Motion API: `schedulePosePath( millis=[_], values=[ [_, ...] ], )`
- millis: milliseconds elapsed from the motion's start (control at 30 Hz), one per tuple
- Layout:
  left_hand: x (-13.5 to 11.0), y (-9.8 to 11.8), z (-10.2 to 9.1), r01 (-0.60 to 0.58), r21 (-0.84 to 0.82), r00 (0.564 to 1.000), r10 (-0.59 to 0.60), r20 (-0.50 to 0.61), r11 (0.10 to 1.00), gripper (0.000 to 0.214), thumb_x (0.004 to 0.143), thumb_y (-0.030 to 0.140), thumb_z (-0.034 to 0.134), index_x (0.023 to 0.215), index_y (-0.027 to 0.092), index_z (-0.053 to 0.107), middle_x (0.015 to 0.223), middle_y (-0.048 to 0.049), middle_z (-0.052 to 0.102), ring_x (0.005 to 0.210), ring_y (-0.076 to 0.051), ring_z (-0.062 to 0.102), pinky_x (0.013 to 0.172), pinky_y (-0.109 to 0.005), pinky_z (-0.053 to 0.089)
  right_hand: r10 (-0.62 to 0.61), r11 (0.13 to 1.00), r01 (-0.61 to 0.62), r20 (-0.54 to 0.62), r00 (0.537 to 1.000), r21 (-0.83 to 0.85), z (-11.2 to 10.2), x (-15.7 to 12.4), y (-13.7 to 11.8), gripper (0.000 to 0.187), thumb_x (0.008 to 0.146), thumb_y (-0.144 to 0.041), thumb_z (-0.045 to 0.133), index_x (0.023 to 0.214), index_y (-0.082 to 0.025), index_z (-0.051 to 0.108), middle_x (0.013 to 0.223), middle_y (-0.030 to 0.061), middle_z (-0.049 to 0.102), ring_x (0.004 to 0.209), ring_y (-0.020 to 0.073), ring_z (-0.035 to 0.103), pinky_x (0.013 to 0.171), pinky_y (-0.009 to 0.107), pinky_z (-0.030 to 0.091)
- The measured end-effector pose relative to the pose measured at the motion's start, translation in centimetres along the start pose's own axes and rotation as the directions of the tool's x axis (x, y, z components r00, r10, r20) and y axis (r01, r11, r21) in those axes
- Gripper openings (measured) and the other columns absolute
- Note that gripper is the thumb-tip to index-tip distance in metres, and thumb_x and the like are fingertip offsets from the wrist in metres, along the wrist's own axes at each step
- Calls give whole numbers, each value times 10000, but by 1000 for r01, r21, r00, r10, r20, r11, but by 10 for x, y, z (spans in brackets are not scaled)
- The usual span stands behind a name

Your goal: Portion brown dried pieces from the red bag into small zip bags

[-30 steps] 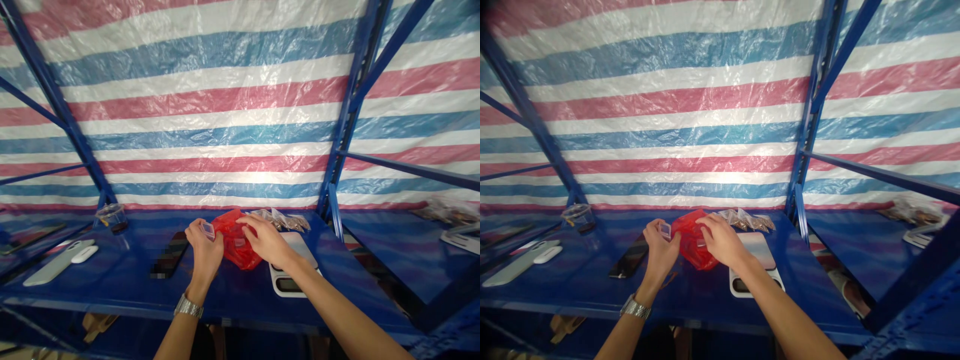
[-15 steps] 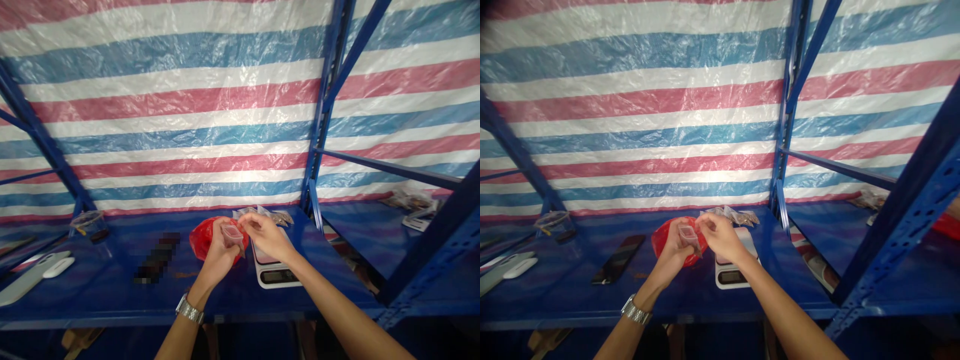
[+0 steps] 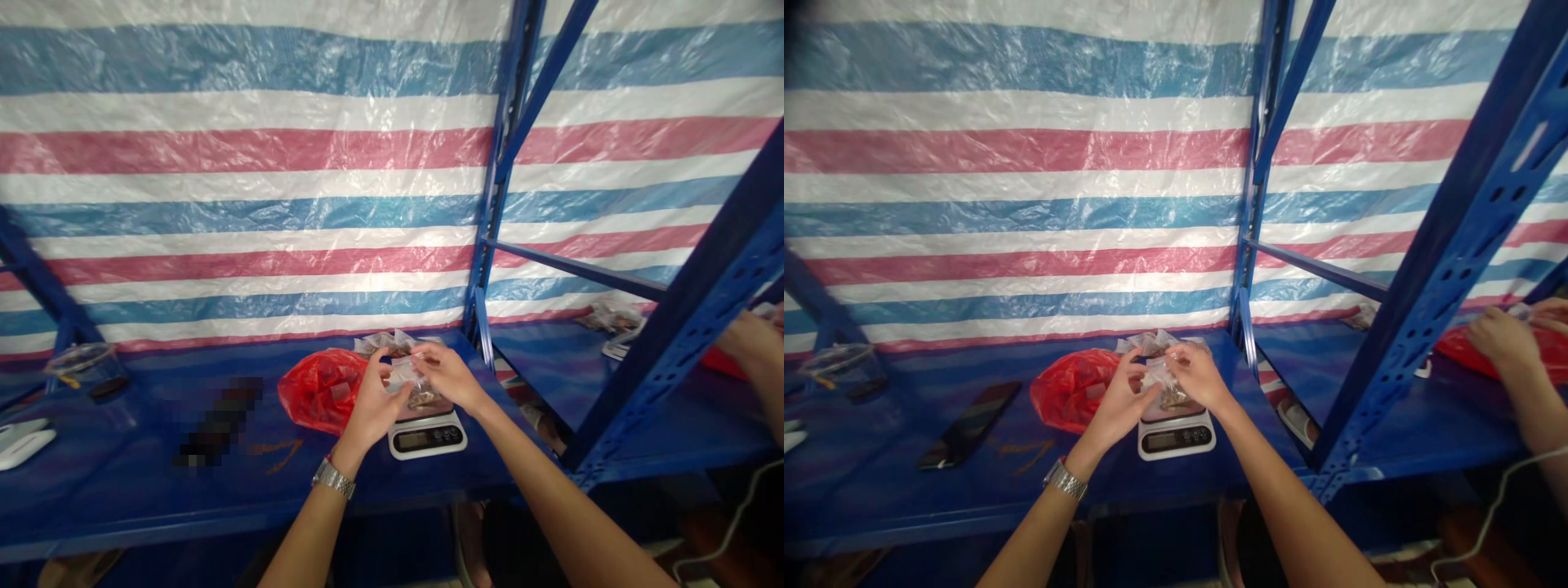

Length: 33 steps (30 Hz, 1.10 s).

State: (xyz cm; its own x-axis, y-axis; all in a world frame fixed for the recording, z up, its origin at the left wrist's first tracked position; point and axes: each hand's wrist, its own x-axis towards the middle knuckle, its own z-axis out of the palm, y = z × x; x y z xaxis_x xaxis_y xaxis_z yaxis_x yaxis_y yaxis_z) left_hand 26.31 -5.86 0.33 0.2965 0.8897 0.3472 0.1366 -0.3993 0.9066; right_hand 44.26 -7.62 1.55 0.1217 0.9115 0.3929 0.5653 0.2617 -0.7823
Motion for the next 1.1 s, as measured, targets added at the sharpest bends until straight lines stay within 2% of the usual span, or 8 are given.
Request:
schedulePosePath(
  millis=[67,133,267,467,700,933,1100],
  values=[
    [2,-6,1,-97,153,991,110,-78,984,620,846,239,682,1427,179,475,1188,-115,625,1130,-242,623,1075,-439,475,6,996,-10,-44,999,-90,-1,1,11,252,933,-306,591,1095,-172,730,1089,101,790,948,237,749,908,400,588],
    [4,-10,-1,-159,248,976,190,-107,956,528,896,214,602,1412,178,497,1258,-136,607,1188,-247,592,1108,-451,450,5,989,-17,-81,997,-147,-3,1,18,270,939,-305,592,1124,-172,736,1153,119,776,1028,256,730,978,423,553],
    [10,-12,-8,-167,328,966,220,-133,930,424,927,171,520,1351,162,526,1234,-144,627,1165,-246,604,1093,-461,469,-11,971,-27,-158,987,-239,-14,1,24,310,988,-308,521,1161,-174,740,1180,119,765,1098,250,696,1040,402,506],
    [15,-2,-21,-192,264,957,239,-161,945,305,945,169,485,1234,163,582,1202,-130,658,1146,-219,638,1073,-415,505,-16,950,-53,-215,977,-308,-27,-3,29,337,1018,-314,474,1115,-159,756,1109,123,776,1028,248,706,968,363,529],
    [10,6,-31,-239,213,942,279,-185,947,242,946,174,508,1161,201,618,1180,-96,692,1127,-219,665,1050,-419,523,-56,944,-28,-244,968,-330,-29,0,30,349,1038,-309,450,1055,-171,770,1054,121,779,995,238,712,936,332,520],
    [6,3,-36,-262,269,926,320,-199,927,220,937,139,505,1090,217,642,1124,-78,697,1032,-216,676,980,-413,534,-111,940,30,-222,969,-339,-25,4,27,320,1022,-277,479,1026,-193,788,1042,104,794,995,253,711,926,347,509],
    [6,7,-33,-259,272,926,318,-203,927,230,920,111,506,1063,213,656,1110,-77,690,1035,-217,661,956,-401,539,-135,936,68,-175,975,-345,-24,3,23,322,1021,-259,482,1000,-193,796,1022,90,804,977,241,726,902,332,512]
  ],
)
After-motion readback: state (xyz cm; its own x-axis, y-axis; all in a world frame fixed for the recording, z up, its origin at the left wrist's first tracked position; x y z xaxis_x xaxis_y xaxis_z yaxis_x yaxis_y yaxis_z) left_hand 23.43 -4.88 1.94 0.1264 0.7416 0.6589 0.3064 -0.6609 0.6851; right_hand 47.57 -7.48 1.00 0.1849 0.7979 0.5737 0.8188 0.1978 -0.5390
